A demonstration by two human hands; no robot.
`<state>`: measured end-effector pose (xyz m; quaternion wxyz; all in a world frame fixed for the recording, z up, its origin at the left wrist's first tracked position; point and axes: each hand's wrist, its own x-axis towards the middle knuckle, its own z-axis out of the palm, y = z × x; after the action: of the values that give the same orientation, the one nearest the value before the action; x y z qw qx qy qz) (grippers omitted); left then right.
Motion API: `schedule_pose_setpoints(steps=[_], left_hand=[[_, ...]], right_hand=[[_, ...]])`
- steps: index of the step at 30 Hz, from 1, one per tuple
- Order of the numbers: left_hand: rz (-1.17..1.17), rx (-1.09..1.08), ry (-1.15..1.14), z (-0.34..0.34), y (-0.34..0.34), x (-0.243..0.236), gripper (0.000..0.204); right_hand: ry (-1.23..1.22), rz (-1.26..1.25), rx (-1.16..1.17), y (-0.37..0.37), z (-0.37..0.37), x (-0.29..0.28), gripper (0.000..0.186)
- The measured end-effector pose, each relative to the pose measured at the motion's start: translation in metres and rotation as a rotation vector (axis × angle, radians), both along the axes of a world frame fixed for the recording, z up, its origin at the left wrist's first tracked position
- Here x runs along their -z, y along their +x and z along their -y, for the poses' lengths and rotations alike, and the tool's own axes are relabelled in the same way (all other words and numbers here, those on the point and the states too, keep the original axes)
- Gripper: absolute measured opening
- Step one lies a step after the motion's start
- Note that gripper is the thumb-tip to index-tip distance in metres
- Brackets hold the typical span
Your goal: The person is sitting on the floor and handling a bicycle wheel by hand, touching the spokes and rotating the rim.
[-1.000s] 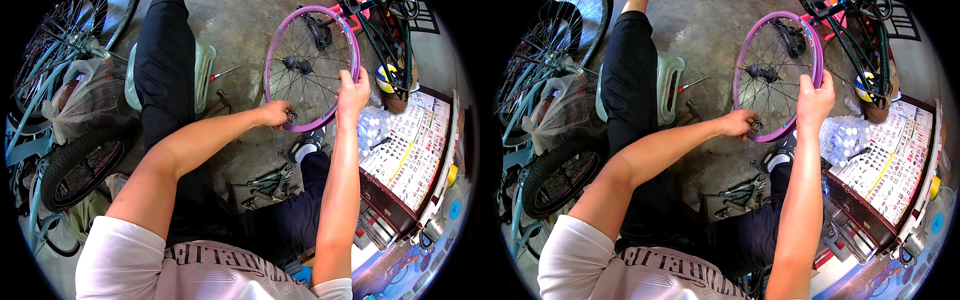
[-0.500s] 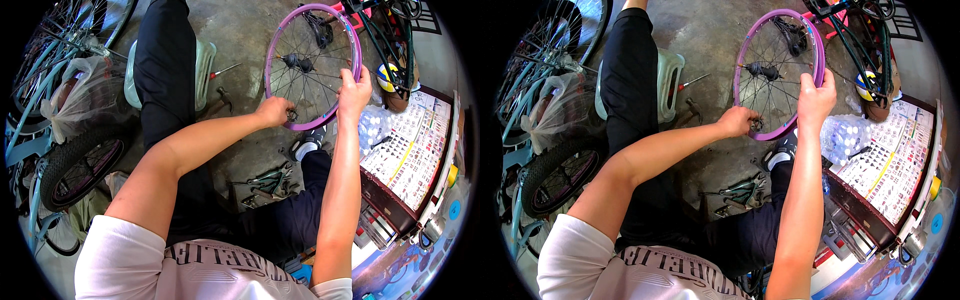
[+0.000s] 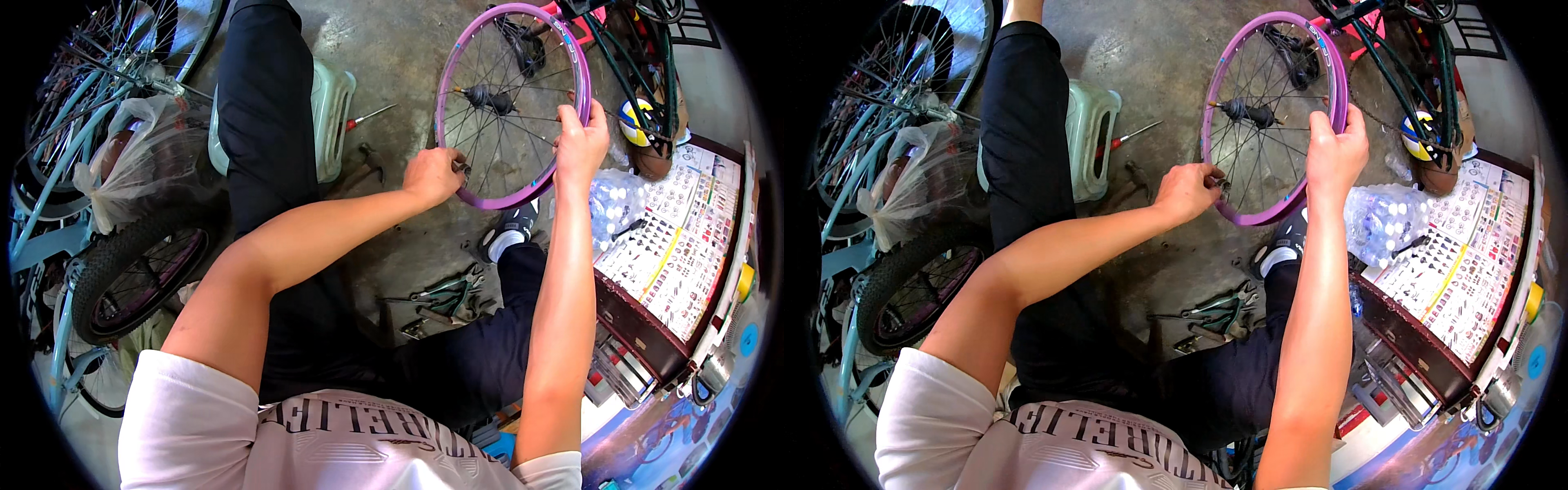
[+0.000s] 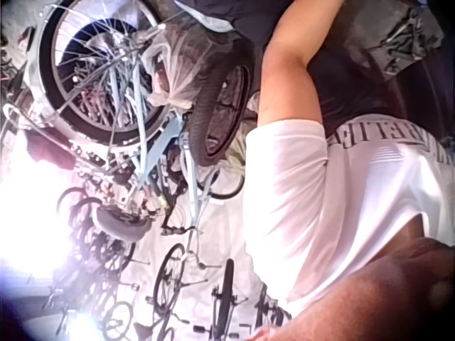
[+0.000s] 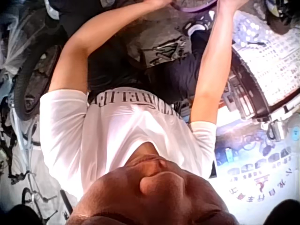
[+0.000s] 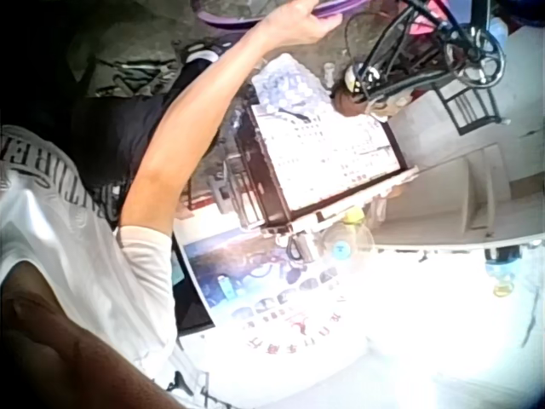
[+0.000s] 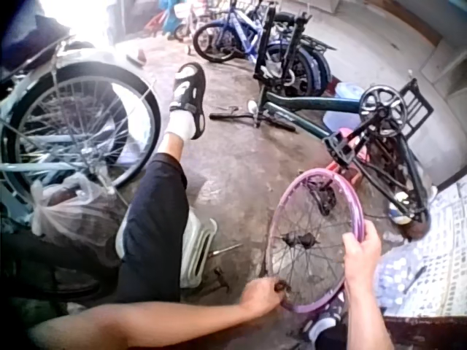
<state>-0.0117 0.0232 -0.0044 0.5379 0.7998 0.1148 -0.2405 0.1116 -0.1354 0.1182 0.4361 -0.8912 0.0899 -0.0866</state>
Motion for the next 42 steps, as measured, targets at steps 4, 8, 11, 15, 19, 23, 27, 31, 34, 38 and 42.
schedule_pose_setpoints(steps=[4,8,11,15,19,23,27,31,34,38,42], left_hand=[[-0.033,-0.051,0.013,0.0,-0.002,0.026,0.037],[-0.108,-0.07,-0.119,0.01,-0.006,0.05,0.036],[-0.147,-0.065,-0.26,0.016,-0.006,0.061,0.035],[-0.187,-0.037,-0.353,0.018,-0.002,0.063,0.034],[-0.18,-0.029,-0.384,0.02,-0.001,0.068,0.03],[-0.305,-0.033,-0.546,0.019,0.004,0.074,0.033],[-0.406,-0.025,-0.652,0.02,0.007,0.062,0.042],[-0.488,0.041,-0.78,0.015,0.013,0.065,0.03],[-0.495,0.124,-0.79,0.013,0.016,0.061,0.021],[-0.407,0.182,-0.753,0.016,0.014,0.058,0.023],[-0.353,0.19,-0.801,0.015,0.009,0.07,0.027]], right_hand=[[0.019,0.002,-0.001,0.001,-0.005,-0.002,0.033],[0.052,-0.01,0.014,-0.002,-0.007,-0.001,0.032],[0.081,-0.009,0.016,-0.002,-0.005,0.001,0.03],[0.099,-0.022,0.018,0.0,0.0,0.001,0.028],[0.13,-0.021,0.026,-0.002,-0.007,-0.003,0.027],[0.143,-0.015,0.027,-0.002,-0.012,-0.005,0.025],[0.186,-0.036,0.055,-0.004,-0.011,-0.007,0.025],[0.186,-0.044,0.088,-0.005,-0.012,-0.01,0.026],[0.175,-0.035,0.084,-0.006,-0.008,-0.009,0.026],[0.181,-0.031,0.067,-0.007,-0.011,-0.009,0.026],[0.175,-0.025,0.071,-0.007,-0.012,-0.009,0.025]])
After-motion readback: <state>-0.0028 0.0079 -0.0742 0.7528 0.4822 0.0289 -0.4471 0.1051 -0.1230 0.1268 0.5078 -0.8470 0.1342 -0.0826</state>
